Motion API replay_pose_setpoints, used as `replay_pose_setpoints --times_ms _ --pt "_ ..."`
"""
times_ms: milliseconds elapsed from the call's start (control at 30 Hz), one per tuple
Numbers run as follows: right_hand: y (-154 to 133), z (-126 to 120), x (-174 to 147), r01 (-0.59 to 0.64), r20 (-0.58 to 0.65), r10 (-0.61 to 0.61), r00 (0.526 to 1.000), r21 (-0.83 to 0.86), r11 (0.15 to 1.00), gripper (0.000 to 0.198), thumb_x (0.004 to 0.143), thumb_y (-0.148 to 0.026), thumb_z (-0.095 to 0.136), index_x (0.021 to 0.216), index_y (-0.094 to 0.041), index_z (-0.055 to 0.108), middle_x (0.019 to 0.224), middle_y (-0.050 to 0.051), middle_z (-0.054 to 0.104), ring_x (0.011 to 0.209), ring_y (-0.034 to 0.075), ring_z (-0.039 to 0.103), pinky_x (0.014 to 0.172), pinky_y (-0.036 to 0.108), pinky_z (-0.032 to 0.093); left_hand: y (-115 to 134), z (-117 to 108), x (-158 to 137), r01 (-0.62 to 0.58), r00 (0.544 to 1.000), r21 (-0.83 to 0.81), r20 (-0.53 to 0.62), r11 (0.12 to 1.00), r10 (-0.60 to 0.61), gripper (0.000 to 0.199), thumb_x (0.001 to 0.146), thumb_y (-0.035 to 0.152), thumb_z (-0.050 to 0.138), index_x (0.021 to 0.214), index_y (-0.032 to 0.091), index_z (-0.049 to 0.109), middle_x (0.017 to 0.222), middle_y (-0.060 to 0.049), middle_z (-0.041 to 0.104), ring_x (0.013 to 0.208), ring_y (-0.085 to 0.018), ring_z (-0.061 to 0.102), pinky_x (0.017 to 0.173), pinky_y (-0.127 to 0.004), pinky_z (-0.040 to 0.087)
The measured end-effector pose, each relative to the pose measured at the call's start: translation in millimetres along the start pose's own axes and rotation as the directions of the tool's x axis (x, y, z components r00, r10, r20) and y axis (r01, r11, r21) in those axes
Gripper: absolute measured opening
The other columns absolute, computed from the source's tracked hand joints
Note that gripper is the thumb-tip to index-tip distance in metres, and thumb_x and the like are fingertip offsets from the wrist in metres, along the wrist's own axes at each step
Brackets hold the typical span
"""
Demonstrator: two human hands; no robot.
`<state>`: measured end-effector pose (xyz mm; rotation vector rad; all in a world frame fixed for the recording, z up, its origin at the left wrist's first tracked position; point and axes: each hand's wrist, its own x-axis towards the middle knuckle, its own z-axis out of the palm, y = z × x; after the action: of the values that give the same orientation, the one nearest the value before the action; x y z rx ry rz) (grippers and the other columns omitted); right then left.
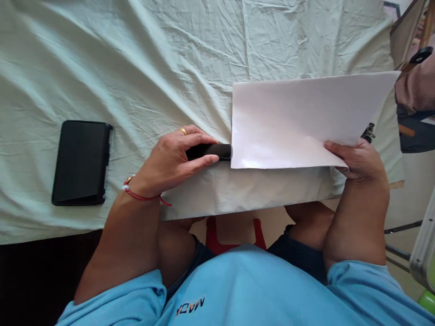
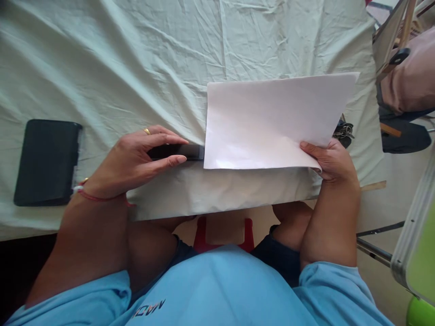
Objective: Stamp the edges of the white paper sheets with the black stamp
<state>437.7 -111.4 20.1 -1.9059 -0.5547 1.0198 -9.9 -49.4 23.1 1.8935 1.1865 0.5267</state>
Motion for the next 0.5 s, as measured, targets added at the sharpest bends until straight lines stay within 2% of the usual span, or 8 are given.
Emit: replay_pose_setpoints --times_ms 100,267,500 --pt "-1 4 -3 0.016 -0.004 -0.016 1.000 0.026 1.000 0.050 0.039 -0.026 0.116 0.076 -0.020 0.081 0.072 0.001 0.076 0.054 0.010 0.054 0.038 0.021 0.035 0 0 0 0.004 1.000 -0.004 -0.007 1.000 -0.004 0.030 0.093 0.056 0.087 0.112 0.033 0.092 0.123 -0.007 0.087 0.115 -0.032 0.079 0.108 -0.044 0.060" --pt "-4 11 -8 0.044 0.008 -0.045 0.999 0.066 0.997 0.050 0.041 -0.023 0.115 0.082 -0.020 0.085 0.089 0.005 0.086 0.068 0.012 0.068 0.051 0.021 0.053 0 1 0 -0.002 1.000 -0.009 -0.013 1.000 0.002 0.030 0.094 0.058 0.087 0.112 0.035 0.092 0.121 -0.007 0.087 0.114 -0.032 0.079 0.108 -0.044 0.060" --pt "-5 14 -9 0.030 0.007 -0.031 0.999 0.087 0.996 0.061 0.033 -0.027 0.121 0.082 -0.019 0.086 0.096 0.006 0.089 0.076 0.013 0.073 0.062 0.021 0.062 -2 2 0 -0.059 0.998 -0.028 -0.004 0.998 0.058 0.029 0.100 0.055 0.083 0.114 0.032 0.093 0.122 -0.009 0.087 0.114 -0.031 0.082 0.107 -0.044 0.064"
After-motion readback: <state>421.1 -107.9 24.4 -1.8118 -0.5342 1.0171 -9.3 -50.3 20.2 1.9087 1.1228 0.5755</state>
